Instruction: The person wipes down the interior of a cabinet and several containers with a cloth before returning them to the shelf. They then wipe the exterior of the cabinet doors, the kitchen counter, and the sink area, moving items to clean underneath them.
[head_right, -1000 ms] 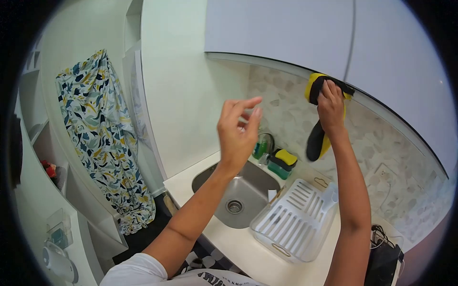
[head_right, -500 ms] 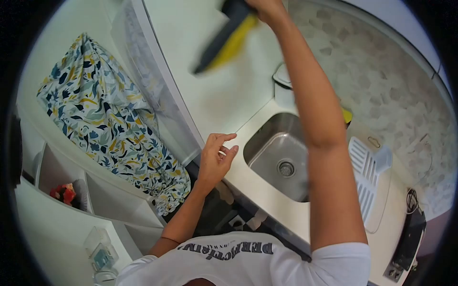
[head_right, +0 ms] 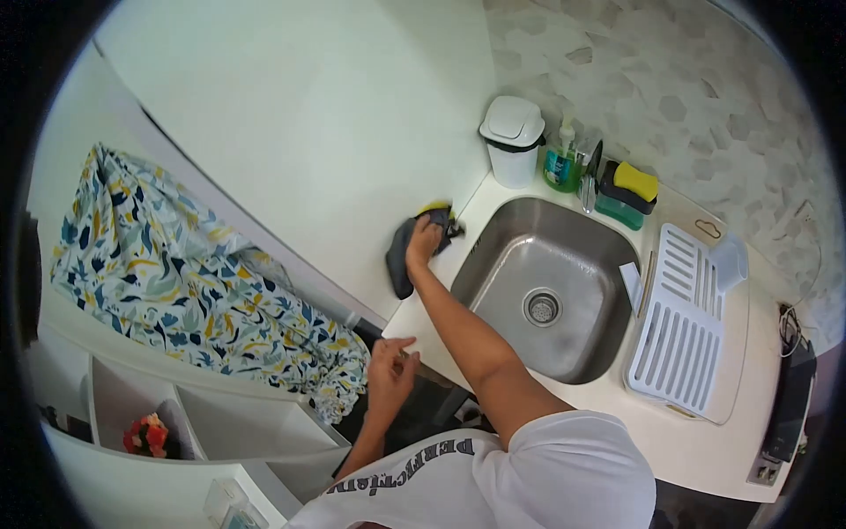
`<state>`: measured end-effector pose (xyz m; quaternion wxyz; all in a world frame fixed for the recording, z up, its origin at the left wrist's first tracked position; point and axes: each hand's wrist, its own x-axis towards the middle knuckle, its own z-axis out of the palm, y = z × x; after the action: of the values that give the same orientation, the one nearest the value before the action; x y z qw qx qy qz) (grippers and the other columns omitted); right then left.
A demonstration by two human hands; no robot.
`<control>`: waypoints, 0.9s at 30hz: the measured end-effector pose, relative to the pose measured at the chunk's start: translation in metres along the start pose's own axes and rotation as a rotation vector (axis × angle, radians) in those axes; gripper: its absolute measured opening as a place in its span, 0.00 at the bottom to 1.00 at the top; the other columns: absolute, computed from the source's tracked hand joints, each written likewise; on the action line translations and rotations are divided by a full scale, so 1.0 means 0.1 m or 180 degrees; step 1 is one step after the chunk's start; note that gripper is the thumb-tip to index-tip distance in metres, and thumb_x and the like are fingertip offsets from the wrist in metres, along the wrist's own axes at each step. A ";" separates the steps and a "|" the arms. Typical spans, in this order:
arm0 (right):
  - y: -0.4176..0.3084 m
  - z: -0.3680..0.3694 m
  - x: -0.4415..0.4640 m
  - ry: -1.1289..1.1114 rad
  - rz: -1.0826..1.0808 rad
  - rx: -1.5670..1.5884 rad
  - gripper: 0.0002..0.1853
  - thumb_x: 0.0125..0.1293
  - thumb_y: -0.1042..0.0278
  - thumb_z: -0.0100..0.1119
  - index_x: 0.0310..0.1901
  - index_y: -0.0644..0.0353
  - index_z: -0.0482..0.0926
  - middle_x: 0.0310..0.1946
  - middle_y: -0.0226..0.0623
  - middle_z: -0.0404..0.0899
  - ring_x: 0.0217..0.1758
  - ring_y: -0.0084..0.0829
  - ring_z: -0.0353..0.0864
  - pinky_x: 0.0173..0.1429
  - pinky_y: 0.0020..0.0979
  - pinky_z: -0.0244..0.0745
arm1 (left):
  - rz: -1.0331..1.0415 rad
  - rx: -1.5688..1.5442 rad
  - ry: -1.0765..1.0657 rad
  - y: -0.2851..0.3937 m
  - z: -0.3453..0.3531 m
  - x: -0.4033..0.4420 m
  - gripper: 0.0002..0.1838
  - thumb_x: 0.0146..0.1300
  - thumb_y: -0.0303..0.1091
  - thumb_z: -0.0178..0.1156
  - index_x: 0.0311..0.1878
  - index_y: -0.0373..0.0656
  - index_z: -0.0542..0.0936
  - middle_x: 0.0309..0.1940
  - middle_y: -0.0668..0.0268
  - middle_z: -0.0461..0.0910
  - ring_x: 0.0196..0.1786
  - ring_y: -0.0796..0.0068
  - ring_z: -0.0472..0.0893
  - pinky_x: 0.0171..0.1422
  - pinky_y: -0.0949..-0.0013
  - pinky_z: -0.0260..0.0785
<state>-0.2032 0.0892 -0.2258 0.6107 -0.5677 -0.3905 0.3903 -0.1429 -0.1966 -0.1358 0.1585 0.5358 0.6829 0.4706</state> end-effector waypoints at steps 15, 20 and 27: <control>-2.83 0.56 1.94 0.1482 -0.3075 0.0850 0.19 0.58 0.55 0.55 0.23 0.66 0.77 0.48 0.58 0.75 0.47 0.56 0.74 0.55 0.53 0.65 | 0.0470 0.0424 -0.0715 0.12 0.73 0.71 0.13 0.58 0.28 0.60 0.47 0.41 0.78 0.42 0.58 0.73 0.32 0.68 0.77 0.35 0.68 0.73; -1.97 0.43 2.24 0.0238 -0.0050 0.0060 0.30 0.65 0.42 0.38 0.45 0.62 0.80 0.62 0.52 0.63 0.64 0.57 0.60 0.62 0.61 0.55 | 0.0567 0.0608 -0.0776 -0.01 0.79 0.69 0.12 0.57 0.27 0.61 0.45 0.40 0.78 0.41 0.57 0.74 0.30 0.70 0.80 0.30 0.73 0.74; -3.58 0.45 2.81 0.0361 -0.1977 0.0657 0.31 0.60 0.39 0.40 0.55 0.54 0.75 0.63 0.46 0.63 0.65 0.55 0.60 0.65 0.59 0.53 | 0.0370 0.0493 -0.0914 -0.03 0.77 0.76 0.12 0.58 0.27 0.61 0.46 0.40 0.78 0.44 0.56 0.73 0.32 0.69 0.80 0.33 0.70 0.74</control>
<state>-0.1234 0.3472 0.1429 0.7755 -0.3775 -0.4687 0.1908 -0.1175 -0.0936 -0.1554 0.1852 0.6468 0.6552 0.3436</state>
